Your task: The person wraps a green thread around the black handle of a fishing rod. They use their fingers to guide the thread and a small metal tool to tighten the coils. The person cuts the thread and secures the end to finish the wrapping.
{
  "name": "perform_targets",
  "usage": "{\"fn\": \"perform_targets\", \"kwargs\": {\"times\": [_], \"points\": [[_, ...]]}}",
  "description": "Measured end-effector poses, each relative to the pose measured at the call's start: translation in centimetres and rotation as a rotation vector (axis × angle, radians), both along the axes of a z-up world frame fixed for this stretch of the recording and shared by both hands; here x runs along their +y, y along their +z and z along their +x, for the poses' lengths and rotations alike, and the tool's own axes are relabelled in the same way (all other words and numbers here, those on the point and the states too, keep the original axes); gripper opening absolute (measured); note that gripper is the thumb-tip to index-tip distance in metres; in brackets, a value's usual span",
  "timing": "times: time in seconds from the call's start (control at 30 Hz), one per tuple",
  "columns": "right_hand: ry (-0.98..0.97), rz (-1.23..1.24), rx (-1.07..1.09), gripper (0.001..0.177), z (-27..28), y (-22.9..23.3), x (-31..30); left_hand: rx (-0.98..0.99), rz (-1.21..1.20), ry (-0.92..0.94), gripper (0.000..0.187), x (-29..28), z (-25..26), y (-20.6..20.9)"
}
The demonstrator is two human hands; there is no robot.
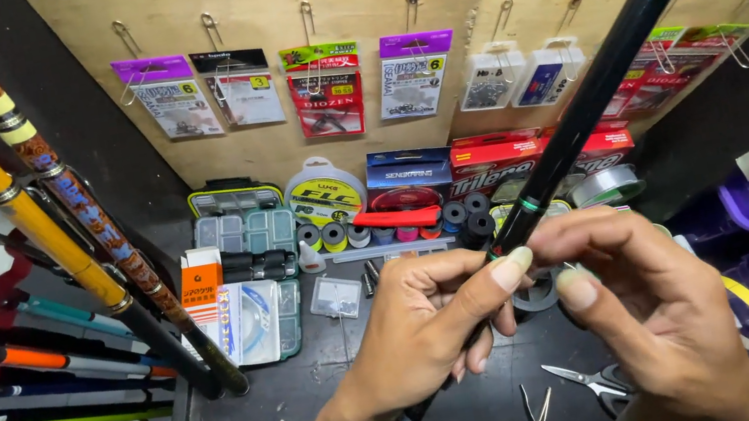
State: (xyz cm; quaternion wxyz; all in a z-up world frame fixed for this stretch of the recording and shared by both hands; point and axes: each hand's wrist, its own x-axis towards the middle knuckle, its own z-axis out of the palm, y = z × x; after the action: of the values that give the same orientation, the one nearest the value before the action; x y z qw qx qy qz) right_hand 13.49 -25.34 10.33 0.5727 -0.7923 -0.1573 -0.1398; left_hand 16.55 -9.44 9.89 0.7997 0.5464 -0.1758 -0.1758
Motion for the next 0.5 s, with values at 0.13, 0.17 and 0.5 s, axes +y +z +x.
{"fn": "perform_targets", "kwargs": {"times": [0.13,0.17,0.5], "points": [[0.351,0.272,0.246,0.087,0.9,-2.1,-0.5,-0.068,0.027,0.046,0.027,-0.1,0.3,-0.5],[0.352,0.271,0.245,0.087,0.9,-1.9,0.0,-0.069,0.027,0.047,0.027,0.0,0.4,-0.5],[-0.086,0.005,0.261,0.026,0.6,-1.6,-0.2,-0.039,0.044,0.056,0.031,0.2,0.8,-1.3]]}}
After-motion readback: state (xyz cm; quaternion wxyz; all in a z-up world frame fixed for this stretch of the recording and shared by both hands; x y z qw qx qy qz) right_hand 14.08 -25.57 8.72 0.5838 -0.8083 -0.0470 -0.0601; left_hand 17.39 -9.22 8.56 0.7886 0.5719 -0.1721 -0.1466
